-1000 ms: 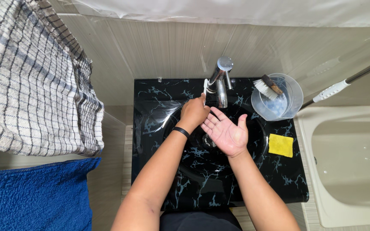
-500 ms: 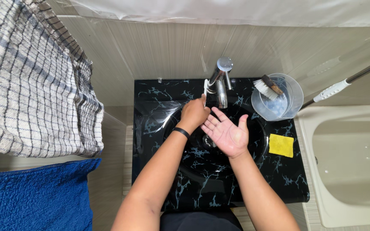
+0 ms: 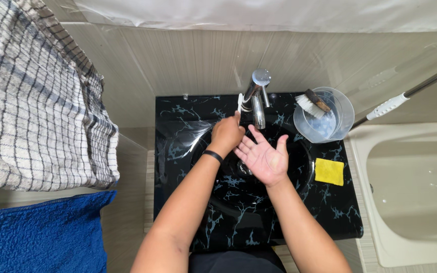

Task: The person scrubs a black marble bathroom sink with a yellow sponge, then uses a toothbrush to clean the faucet and drain area. The person rinses the toothbrush under running water and continues scrubbing the sink basin.

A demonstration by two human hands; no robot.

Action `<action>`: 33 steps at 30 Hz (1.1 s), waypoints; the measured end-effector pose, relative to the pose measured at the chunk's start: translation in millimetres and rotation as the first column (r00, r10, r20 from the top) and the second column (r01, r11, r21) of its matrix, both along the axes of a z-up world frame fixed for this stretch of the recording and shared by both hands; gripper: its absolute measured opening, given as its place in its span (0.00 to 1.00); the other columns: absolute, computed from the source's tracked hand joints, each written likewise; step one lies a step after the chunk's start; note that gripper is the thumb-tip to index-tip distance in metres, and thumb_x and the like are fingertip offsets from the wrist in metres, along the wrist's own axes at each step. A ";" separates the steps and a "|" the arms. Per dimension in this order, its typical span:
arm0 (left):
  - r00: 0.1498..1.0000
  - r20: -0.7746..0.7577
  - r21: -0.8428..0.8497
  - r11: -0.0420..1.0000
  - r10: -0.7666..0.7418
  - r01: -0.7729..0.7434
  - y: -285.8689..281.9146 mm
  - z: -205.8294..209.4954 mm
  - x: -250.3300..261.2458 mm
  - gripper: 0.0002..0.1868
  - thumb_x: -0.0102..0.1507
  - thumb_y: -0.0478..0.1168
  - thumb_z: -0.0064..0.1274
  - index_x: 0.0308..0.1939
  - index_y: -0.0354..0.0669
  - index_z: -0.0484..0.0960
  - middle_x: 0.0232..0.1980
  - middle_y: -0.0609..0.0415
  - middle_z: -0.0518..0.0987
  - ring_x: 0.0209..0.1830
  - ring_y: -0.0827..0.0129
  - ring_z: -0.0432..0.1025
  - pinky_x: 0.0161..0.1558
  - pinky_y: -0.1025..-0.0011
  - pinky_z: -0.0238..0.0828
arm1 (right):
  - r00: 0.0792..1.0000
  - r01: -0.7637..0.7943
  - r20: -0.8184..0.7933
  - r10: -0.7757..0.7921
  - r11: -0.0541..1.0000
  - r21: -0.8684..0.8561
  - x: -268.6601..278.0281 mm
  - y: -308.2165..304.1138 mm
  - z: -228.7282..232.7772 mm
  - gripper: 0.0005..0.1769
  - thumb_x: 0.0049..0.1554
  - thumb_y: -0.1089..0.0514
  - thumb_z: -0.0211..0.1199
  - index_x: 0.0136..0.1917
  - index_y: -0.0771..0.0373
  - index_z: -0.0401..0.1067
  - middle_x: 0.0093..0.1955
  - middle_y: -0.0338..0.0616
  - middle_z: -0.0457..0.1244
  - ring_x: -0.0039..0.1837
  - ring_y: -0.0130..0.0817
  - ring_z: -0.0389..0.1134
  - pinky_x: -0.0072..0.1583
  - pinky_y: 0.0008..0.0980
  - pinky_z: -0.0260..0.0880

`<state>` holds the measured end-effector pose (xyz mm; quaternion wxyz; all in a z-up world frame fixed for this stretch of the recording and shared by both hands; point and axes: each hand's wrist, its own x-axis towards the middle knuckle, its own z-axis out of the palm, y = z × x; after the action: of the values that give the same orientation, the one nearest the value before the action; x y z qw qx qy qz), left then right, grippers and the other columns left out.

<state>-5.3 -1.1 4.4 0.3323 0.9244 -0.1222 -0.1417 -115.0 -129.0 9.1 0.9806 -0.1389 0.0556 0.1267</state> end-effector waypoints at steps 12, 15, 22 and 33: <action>0.996 -0.015 -0.009 0.996 0.090 -0.091 1.7 -10.7 -18.7 0.31 0.61 0.42 0.51 0.69 0.45 0.73 0.43 0.37 0.83 0.46 0.45 0.79 0.51 0.53 0.75 | 0.983 -0.101 -0.181 0.037 0.927 -0.362 5.9 -14.2 -45.9 0.45 0.64 0.34 0.44 0.79 0.71 0.48 0.79 0.60 0.54 0.78 0.53 0.56 0.74 0.54 0.56; 0.990 -0.057 -0.034 0.991 0.129 -0.131 -3.8 -9.6 -14.3 0.27 0.61 0.45 0.53 0.64 0.47 0.79 0.44 0.39 0.84 0.47 0.46 0.79 0.52 0.54 0.74 | 0.976 -0.092 -0.207 -0.062 0.747 -0.658 26.8 -19.6 -61.5 0.31 0.62 0.53 0.54 0.74 0.71 0.61 0.65 0.53 0.66 0.64 0.42 0.69 0.60 0.46 0.69; 0.970 -0.003 -0.130 0.962 0.242 -0.240 -10.1 -17.1 -17.0 0.24 0.61 0.49 0.56 0.60 0.48 0.82 0.45 0.40 0.84 0.48 0.47 0.79 0.52 0.55 0.74 | 0.984 -0.088 -0.137 -0.114 0.361 -0.929 40.7 -2.5 -48.1 0.16 0.58 0.64 0.58 0.58 0.67 0.77 0.41 0.36 0.69 0.39 0.22 0.67 0.40 0.22 0.67; 0.966 -0.045 -0.193 0.947 0.255 -0.259 -23.1 -28.7 -27.2 0.25 0.64 0.49 0.51 0.64 0.48 0.79 0.41 0.36 0.83 0.45 0.44 0.78 0.50 0.53 0.74 | 0.986 -0.050 -0.032 -0.165 -0.109 -0.993 38.5 -0.6 -34.0 0.13 0.58 0.57 0.62 0.53 0.66 0.80 0.30 0.42 0.68 0.32 0.26 0.65 0.36 0.27 0.65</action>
<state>-32.5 -24.2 -24.3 0.4390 0.8936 -0.0112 -0.0932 -76.6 -129.5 -24.9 0.5488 -0.8096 0.2079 0.0104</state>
